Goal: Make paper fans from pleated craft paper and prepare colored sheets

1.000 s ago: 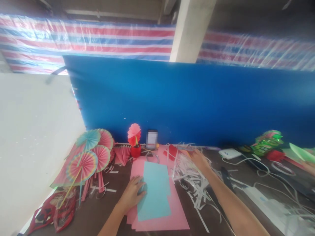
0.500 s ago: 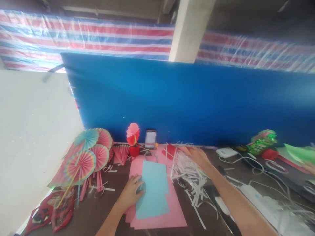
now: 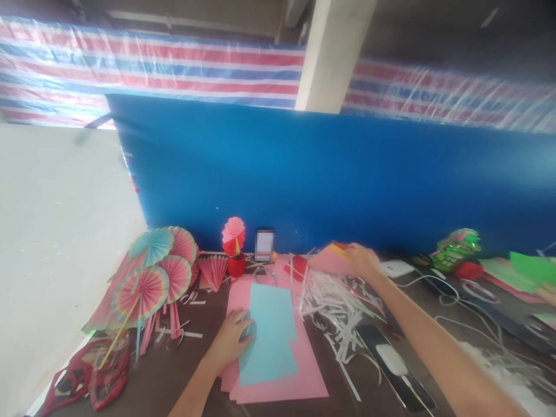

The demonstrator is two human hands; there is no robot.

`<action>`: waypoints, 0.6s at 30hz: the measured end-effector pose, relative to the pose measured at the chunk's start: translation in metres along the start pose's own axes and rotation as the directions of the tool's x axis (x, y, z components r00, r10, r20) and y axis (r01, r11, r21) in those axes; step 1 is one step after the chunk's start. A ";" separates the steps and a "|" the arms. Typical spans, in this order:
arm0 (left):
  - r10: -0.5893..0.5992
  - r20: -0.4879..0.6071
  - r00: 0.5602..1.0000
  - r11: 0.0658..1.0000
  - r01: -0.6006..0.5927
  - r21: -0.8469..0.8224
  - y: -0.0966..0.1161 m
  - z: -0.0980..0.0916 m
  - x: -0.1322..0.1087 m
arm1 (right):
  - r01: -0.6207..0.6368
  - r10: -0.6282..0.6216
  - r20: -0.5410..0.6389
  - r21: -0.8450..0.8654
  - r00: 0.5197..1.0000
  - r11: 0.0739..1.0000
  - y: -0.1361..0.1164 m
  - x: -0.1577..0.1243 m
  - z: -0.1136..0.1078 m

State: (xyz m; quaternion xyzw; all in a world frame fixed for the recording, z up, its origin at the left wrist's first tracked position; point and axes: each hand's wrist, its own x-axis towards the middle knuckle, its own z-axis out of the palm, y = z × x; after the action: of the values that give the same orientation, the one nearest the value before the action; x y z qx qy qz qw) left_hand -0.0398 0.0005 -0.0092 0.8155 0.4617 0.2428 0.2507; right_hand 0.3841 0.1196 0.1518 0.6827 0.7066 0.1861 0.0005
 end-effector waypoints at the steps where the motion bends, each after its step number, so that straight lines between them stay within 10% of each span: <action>1: 0.002 0.000 1.000 1.000 -0.002 0.000 0.000 0.000 0.000 | -0.006 0.006 0.003 -0.009 1.000 1.000 0.002 0.000 -0.004; 18: -0.002 0.005 1.000 1.000 0.002 -0.003 -0.004 0.003 0.001 | -0.189 0.188 -0.228 0.018 0.955 0.982 0.009 -0.001 -0.062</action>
State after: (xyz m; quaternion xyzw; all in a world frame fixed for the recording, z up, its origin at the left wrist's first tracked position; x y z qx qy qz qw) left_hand -0.0401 0.0025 -0.0142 0.8155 0.4613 0.2410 0.2533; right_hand 0.3771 0.1020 0.2119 0.7209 0.6335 0.2638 -0.0972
